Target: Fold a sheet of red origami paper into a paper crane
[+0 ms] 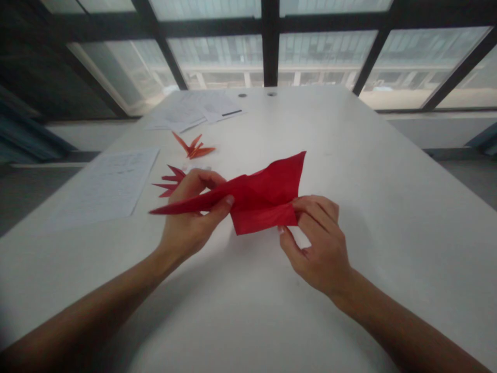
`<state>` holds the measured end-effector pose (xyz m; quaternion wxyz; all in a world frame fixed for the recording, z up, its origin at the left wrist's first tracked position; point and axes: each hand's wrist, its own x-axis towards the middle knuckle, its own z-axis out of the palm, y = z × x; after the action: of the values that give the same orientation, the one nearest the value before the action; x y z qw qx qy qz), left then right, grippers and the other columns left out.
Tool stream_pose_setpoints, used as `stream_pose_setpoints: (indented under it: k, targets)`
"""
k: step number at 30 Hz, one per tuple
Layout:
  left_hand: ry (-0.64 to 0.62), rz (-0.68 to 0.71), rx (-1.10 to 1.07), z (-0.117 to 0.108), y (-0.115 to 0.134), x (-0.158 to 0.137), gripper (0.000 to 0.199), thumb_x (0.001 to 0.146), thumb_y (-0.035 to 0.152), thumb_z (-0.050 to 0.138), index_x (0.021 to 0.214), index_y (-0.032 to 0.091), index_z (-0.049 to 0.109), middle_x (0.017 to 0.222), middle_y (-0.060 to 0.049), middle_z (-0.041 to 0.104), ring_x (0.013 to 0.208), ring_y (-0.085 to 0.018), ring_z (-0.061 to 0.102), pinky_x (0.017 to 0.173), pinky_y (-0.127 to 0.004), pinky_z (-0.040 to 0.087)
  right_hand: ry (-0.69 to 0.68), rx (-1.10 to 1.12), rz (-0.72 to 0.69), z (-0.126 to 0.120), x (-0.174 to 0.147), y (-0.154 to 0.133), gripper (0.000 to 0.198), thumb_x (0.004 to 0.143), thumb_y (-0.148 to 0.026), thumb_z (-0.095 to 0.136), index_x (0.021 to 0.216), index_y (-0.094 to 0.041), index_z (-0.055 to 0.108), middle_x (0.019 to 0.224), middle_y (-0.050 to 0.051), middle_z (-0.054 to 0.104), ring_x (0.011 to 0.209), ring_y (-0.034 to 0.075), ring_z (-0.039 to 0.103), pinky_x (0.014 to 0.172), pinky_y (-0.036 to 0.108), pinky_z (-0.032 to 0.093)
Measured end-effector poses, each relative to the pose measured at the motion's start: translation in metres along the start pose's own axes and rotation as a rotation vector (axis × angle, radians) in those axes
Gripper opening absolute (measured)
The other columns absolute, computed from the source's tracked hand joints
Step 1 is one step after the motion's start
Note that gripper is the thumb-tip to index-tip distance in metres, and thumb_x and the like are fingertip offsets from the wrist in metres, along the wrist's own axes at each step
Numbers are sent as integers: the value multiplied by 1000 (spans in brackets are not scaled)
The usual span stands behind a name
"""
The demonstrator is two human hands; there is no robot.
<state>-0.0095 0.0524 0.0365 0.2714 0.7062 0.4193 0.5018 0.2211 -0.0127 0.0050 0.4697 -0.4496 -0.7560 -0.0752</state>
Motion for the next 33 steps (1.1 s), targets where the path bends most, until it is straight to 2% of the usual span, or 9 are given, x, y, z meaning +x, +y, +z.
stream_pose_setpoints:
  k: [3,6,9,11,15,20,24,28,33]
  targets:
    - [-110,-83,-33,1,1,1,36,78,22,82,107,21,60,97,-1,67,84,-16,63,67,-26,51,-86,149,330,0,0,2,5,92,-21,66,95,-22,69,91,7,71,94,28,66,84,48,54]
    - [-290,-174,-199,2,-3,3,31,85,31,80,107,20,62,98,-3,67,87,-16,64,67,-24,51,-168,524,668,4,0,5,11,93,-28,66,102,-26,73,97,4,74,96,26,69,90,46,54]
    - [-335,-231,-361,2,-10,5,23,94,36,71,107,20,62,91,-1,63,79,-12,61,64,-22,51,-153,987,876,11,3,8,17,91,-24,65,105,-27,75,105,3,77,105,27,69,98,47,52]
    - [-322,-251,-420,3,-13,6,20,96,33,70,107,19,61,86,1,62,71,-10,59,60,-21,51,-129,1187,957,14,7,8,19,88,-20,63,101,-26,76,108,4,78,112,29,67,102,48,51]
    - [-275,-254,-447,3,-11,6,17,94,27,72,104,19,60,81,3,62,65,-9,59,57,-20,52,-145,1337,1057,17,14,8,19,85,-22,60,94,-27,76,111,5,77,121,30,63,105,49,49]
    - [-232,-257,-471,3,-6,7,18,94,25,72,105,20,58,79,4,60,60,-8,60,56,-21,53,-112,1202,1194,24,5,19,14,82,-23,64,90,-25,75,98,5,75,109,29,65,109,48,46]
    - [-251,-307,-530,5,-11,9,22,92,28,74,107,20,59,77,4,62,60,-8,60,56,-20,50,-169,1176,1158,26,-5,31,18,84,-26,67,100,-22,73,99,6,74,101,28,67,103,50,51]
    - [-257,-375,-628,7,-20,9,31,88,35,79,109,22,60,78,4,63,60,-9,59,55,-21,49,-262,1179,1086,25,-5,34,19,90,-28,62,105,-21,71,109,9,74,104,28,69,97,51,55]
    - [-242,-414,-680,8,-26,9,31,87,36,80,110,23,63,81,4,64,63,-9,60,58,-21,49,-231,1088,1076,27,-7,34,20,87,-30,67,106,-21,67,105,10,76,98,28,73,90,49,59]
